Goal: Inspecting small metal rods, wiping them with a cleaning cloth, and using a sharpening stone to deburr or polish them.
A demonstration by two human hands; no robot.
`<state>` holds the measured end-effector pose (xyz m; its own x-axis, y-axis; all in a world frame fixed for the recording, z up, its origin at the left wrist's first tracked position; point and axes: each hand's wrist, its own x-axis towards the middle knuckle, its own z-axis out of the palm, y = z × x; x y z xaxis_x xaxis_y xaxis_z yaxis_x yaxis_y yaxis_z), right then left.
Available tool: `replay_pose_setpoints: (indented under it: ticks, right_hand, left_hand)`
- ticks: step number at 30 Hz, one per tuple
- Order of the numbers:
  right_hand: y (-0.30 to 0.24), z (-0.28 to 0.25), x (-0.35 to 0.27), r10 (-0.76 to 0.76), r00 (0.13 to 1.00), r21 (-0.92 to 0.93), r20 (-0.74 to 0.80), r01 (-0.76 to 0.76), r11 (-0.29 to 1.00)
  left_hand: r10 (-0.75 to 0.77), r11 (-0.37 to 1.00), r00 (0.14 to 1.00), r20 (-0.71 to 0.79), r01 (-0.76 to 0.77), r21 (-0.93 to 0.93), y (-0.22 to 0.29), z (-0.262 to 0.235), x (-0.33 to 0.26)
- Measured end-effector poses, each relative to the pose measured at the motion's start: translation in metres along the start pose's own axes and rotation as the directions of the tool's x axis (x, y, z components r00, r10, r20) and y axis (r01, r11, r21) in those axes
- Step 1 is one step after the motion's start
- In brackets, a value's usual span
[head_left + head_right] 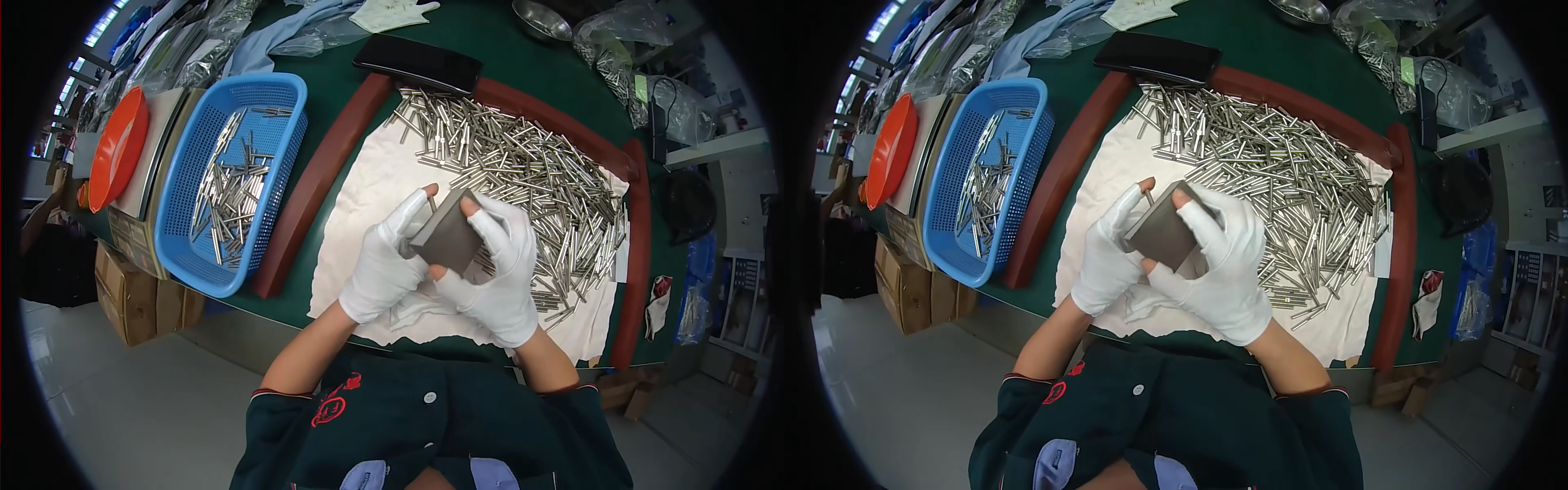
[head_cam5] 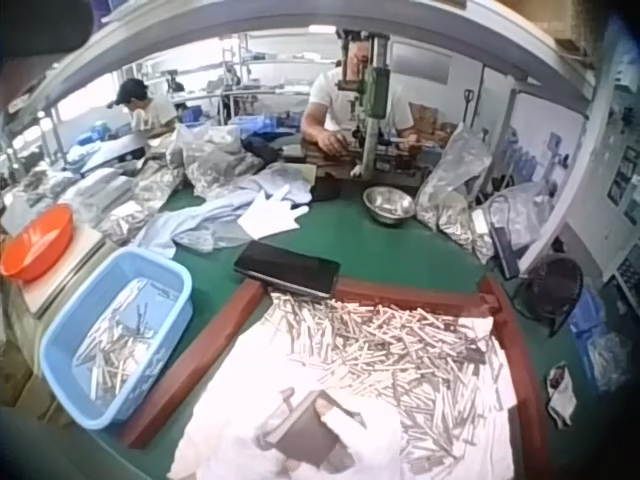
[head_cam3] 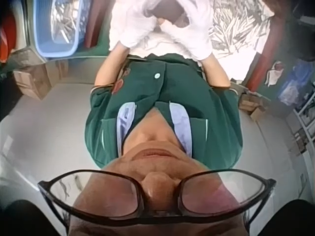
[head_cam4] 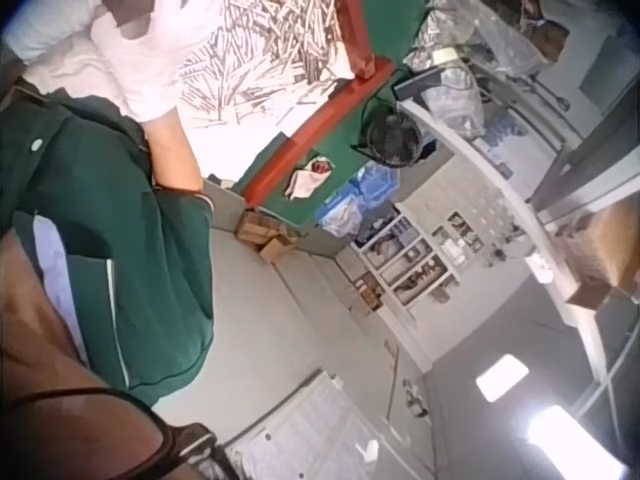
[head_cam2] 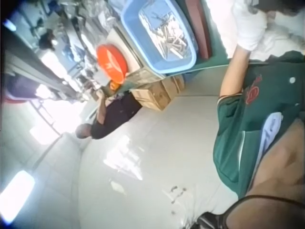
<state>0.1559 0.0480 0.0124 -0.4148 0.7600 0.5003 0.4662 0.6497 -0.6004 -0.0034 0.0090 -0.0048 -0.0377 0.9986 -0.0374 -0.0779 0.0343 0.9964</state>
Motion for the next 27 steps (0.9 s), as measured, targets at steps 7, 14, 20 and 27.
replay_pose_setpoints:
  ticks: [7, 14, 20, 27]
  right_hand:
    - [0.001, 0.001, 0.000, 0.024, 0.999, -0.012, -0.028, -0.024, 1.000]
    - [0.031, -0.017, 0.009, 0.205, 0.961, -0.003, -0.186, -0.210, 0.978]
    - [0.032, -0.016, 0.008, 0.207, 0.961, -0.038, -0.185, -0.218, 0.975]
    - [0.031, -0.015, 0.007, 0.158, 0.970, -0.094, -0.185, -0.177, 0.980]
  left_hand:
    - [-0.023, 0.999, 0.999, 0.040, 0.024, -0.026, -0.003, -0.003, -0.002]
    - [-0.223, 0.936, 0.963, 0.151, 0.255, -0.242, 0.005, -0.005, 0.006]
    - [-0.245, 0.922, 0.953, 0.176, 0.285, -0.261, 0.007, -0.008, 0.007]
    - [-0.217, 0.930, 0.961, 0.172, 0.257, -0.262, 0.004, -0.007, 0.007]
